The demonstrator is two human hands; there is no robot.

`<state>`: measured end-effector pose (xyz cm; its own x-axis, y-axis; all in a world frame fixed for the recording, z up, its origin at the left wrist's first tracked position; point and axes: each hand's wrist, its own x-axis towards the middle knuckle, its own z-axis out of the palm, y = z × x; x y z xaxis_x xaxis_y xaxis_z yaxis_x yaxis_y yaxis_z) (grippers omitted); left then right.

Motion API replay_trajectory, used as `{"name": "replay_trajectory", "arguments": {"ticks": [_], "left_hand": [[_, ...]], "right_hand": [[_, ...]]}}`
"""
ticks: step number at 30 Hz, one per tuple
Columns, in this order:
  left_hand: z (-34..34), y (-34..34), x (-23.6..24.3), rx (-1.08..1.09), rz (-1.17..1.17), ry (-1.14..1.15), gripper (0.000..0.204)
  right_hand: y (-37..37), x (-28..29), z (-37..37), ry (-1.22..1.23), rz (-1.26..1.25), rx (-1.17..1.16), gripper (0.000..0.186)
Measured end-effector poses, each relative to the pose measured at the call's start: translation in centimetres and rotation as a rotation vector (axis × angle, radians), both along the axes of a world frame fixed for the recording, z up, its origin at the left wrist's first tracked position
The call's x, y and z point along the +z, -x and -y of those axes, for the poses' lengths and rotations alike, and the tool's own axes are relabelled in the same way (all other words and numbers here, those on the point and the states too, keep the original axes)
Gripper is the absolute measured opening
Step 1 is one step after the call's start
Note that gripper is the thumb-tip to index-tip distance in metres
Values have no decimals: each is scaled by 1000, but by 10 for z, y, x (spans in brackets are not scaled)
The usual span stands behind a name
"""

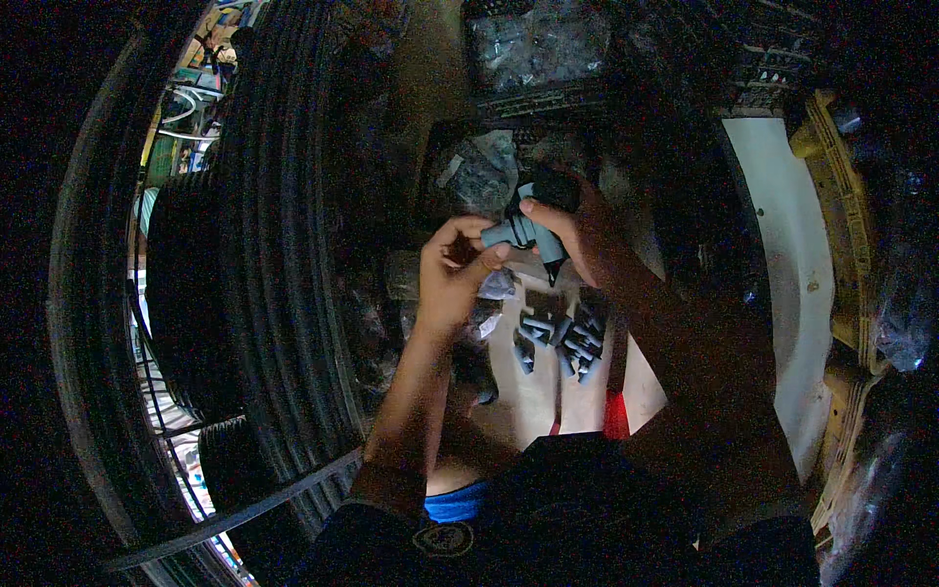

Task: Inspecting and sorting plumbing valves and fittings from plastic bags.

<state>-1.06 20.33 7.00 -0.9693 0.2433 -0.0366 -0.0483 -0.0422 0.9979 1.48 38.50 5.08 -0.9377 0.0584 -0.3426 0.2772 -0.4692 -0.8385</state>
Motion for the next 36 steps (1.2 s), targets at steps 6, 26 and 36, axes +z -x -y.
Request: {"name": "replay_trajectory", "arguments": {"ticks": [6,26,36], "left_hand": [[2,1,-8,-75,163,-69,23],[21,10,-23,-238,614,-238,25],[21,13,-24,-324,603,-168,34]], "right_hand": [[2,-13,-4,-503,-80,-59,70],[-5,13,1,-578,-111,-100,68],[-3,8,2,-513,-177,-124,60]]}}
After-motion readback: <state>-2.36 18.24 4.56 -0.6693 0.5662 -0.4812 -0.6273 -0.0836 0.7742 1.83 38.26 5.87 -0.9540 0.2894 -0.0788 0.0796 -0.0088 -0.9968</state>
